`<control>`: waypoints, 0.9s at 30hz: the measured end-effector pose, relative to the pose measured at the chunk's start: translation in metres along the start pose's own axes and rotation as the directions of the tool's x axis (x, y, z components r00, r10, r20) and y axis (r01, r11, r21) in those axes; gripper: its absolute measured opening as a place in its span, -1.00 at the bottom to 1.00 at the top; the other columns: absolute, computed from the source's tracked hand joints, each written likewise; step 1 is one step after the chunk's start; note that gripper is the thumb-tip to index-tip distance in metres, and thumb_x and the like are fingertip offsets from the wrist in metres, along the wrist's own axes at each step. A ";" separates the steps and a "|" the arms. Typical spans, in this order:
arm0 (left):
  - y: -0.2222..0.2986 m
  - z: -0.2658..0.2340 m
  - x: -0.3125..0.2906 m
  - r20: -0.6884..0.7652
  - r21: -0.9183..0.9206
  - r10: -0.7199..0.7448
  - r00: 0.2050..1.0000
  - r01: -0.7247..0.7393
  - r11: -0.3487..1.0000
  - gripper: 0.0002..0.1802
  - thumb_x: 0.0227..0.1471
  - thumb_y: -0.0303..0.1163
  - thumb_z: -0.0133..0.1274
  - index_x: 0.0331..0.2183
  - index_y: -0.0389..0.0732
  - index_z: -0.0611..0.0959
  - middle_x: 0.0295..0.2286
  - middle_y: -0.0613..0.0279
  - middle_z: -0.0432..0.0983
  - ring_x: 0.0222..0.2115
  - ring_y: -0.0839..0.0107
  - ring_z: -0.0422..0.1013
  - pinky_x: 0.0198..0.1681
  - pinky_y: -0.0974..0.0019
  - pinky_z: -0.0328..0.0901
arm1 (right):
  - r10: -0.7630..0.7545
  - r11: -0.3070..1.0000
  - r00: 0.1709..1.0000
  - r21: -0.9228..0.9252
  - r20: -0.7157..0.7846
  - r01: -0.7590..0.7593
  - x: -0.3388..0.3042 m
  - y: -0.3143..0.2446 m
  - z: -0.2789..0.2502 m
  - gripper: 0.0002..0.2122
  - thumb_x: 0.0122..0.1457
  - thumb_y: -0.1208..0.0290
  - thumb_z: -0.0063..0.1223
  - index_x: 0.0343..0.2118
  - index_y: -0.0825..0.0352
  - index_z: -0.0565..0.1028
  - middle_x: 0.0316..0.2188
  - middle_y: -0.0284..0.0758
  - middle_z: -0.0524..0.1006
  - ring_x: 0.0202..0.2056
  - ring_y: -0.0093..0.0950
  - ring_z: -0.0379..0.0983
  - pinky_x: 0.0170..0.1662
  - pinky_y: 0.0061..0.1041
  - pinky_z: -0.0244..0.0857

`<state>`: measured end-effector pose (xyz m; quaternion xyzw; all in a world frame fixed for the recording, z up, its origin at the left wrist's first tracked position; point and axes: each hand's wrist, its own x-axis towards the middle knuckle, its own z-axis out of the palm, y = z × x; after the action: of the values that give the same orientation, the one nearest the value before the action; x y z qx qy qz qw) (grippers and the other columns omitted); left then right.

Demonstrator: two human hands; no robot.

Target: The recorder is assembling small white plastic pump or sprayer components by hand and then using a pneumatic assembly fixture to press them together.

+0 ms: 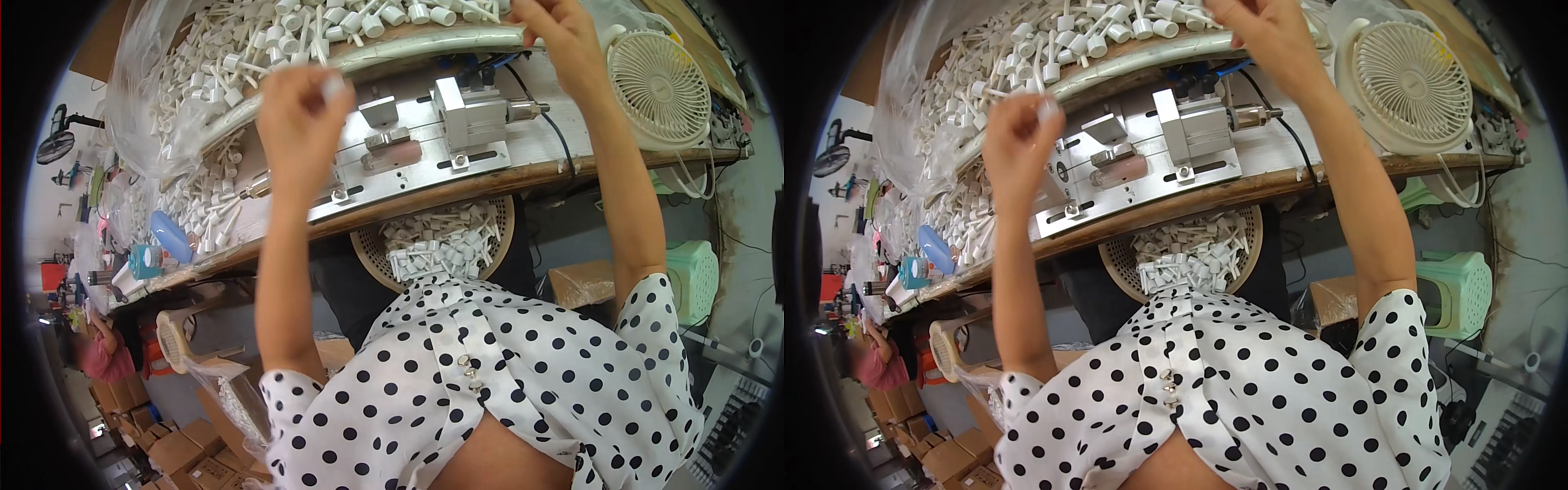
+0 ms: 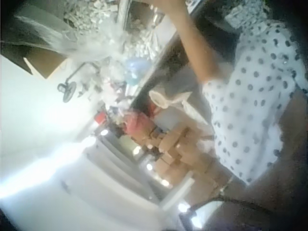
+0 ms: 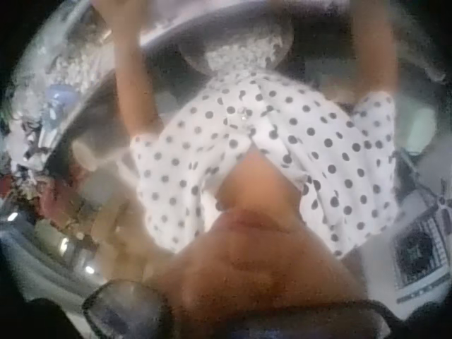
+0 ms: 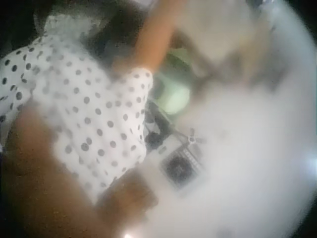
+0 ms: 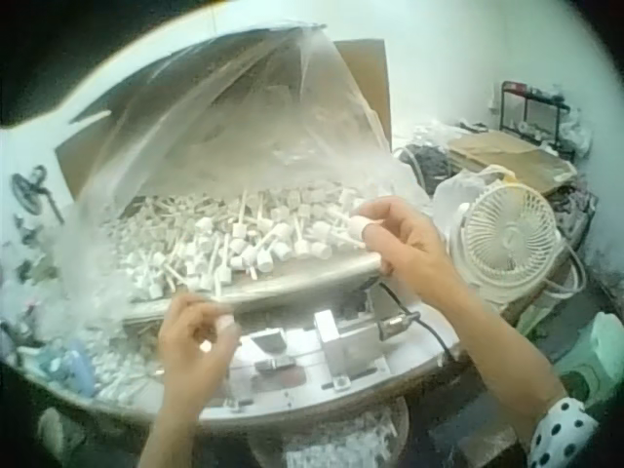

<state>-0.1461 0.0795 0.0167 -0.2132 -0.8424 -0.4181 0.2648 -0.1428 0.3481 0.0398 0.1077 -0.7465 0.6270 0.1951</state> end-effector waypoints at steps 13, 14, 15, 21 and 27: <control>0.014 0.037 -0.087 0.183 0.132 0.114 0.976 -0.140 0.981 -0.74 -0.20 -0.59 0.02 -0.33 -0.37 0.46 -0.23 -0.11 0.33 -0.27 0.01 0.35 -0.23 0.19 0.28 | -0.248 0.963 0.950 -0.061 0.191 0.264 -0.050 -0.006 0.055 -0.80 -0.01 0.44 0.05 -0.27 0.32 0.46 -0.35 -0.45 0.46 -0.38 -0.69 0.32 -0.44 -0.72 0.19; 0.015 0.038 -0.087 0.176 0.139 0.126 0.976 -0.151 0.979 -0.74 -0.20 -0.59 0.02 -0.33 -0.37 0.46 -0.23 -0.11 0.33 -0.27 0.01 0.35 -0.23 0.19 0.28 | -0.234 0.966 0.953 -0.063 0.193 0.250 -0.053 -0.008 0.053 -0.80 -0.01 0.46 0.05 -0.28 0.33 0.46 -0.34 -0.44 0.46 -0.37 -0.68 0.33 -0.44 -0.72 0.20; 0.015 0.037 -0.087 0.202 0.123 0.111 0.973 -0.138 0.983 -0.74 -0.19 -0.59 0.03 -0.33 -0.38 0.45 -0.22 -0.12 0.32 -0.27 -0.01 0.34 -0.23 0.18 0.27 | -0.217 0.971 0.955 -0.057 0.201 0.233 -0.056 -0.010 0.051 -0.79 -0.02 0.49 0.04 -0.27 0.35 0.45 -0.32 -0.42 0.46 -0.35 -0.65 0.34 -0.43 -0.70 0.21; 0.004 0.014 -0.045 0.285 -0.033 0.073 0.956 -0.067 0.997 -0.78 -0.19 -0.47 0.13 -0.37 -0.21 0.54 -0.46 0.24 0.44 -0.58 0.44 0.32 -0.51 0.40 0.24 | -0.292 0.936 0.918 -0.117 0.269 0.332 -0.066 -0.010 0.046 -0.80 -0.07 0.53 0.07 -0.32 0.36 0.48 -0.34 -0.36 0.49 -0.34 -0.58 0.39 -0.38 -0.63 0.27; -0.092 -0.012 0.099 -0.159 0.385 0.344 0.925 -0.263 0.884 -0.77 -0.14 -0.34 0.02 -0.36 -0.17 0.62 -0.55 0.17 0.47 -0.53 0.41 0.37 -0.41 0.34 0.26 | -0.447 0.819 0.765 -0.132 0.464 0.559 -0.069 0.000 0.075 -0.85 -0.18 0.55 0.08 -0.46 0.37 0.43 -0.46 -0.28 0.45 -0.37 -0.34 0.40 -0.28 -0.47 0.31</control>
<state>-0.2731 0.0322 0.0301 -0.2433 -0.8249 -0.2324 0.4542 -0.0925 0.2687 0.0000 0.4083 -0.7892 0.4089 0.2079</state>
